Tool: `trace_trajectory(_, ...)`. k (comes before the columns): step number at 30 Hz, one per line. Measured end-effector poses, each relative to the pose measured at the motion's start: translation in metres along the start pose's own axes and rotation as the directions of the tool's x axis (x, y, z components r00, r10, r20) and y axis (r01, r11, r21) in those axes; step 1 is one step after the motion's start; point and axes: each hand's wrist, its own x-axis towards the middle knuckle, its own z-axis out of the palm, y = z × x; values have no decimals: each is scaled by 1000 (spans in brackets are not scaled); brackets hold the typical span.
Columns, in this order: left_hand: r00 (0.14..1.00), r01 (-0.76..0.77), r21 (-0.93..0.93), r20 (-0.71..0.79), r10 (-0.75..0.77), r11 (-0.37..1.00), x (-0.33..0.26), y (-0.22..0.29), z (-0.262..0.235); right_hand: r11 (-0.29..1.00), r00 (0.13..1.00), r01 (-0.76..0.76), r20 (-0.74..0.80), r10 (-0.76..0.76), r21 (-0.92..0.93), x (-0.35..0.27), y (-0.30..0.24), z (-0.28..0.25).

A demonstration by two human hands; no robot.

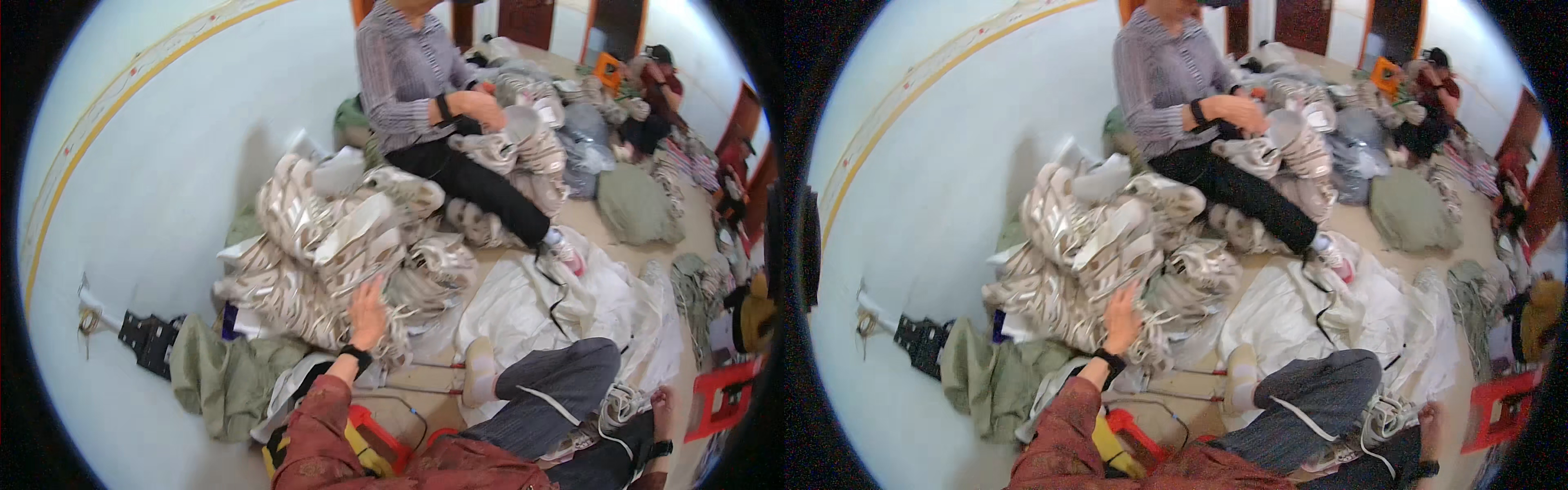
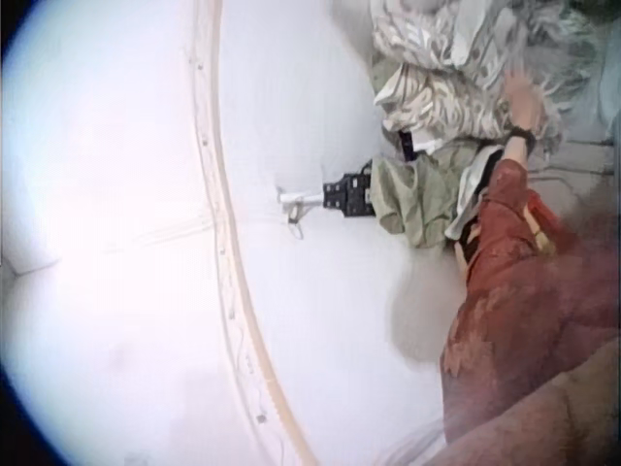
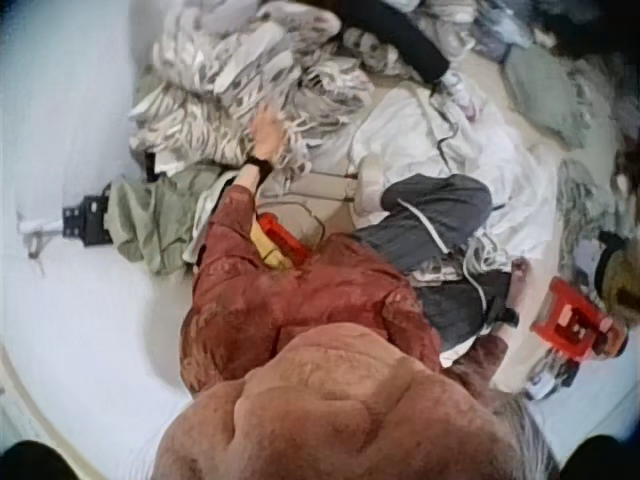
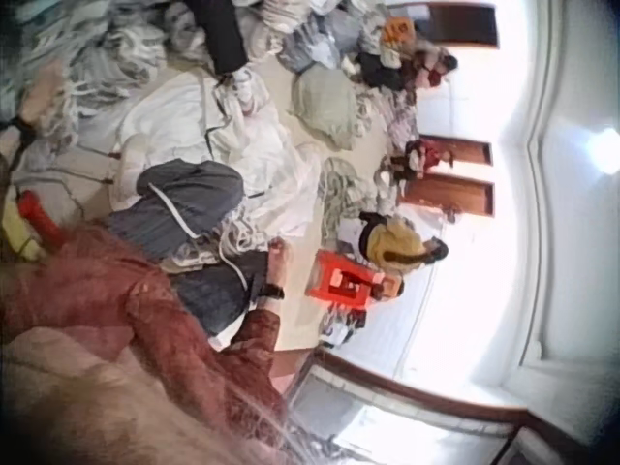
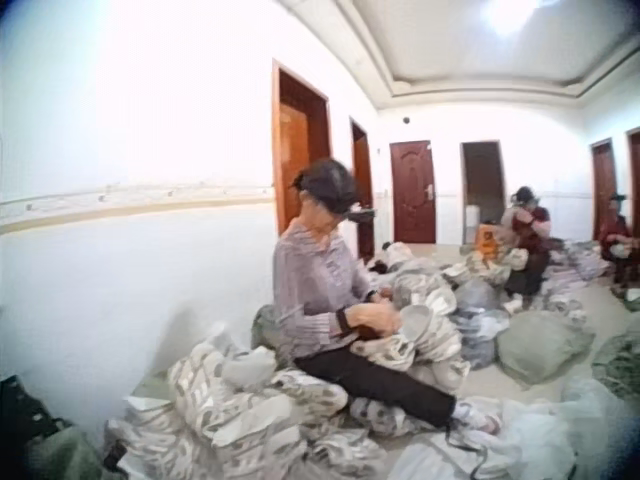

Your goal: The recorder is lacing a pair of white and beige sneakers in a shoe manufacturing environment.

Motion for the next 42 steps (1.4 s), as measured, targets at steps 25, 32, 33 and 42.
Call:
trace_trajectory(25,722,-222,-474,508,470,852,37,321,-16,920,985,-19,-153,85,391,-26,-31,69)
trace_trajectory(32,538,-533,-429,494,683,729,38,347,15,900,950,120,-311,18,420,-61,-47,57)
trace_trajectory(33,547,-514,-440,494,676,737,34,350,24,900,945,118,-326,27,419,-59,-43,53)
trace_trajectory(42,537,-595,-357,491,687,720,31,379,51,990,983,87,-173,-67,108,-37,-42,79)
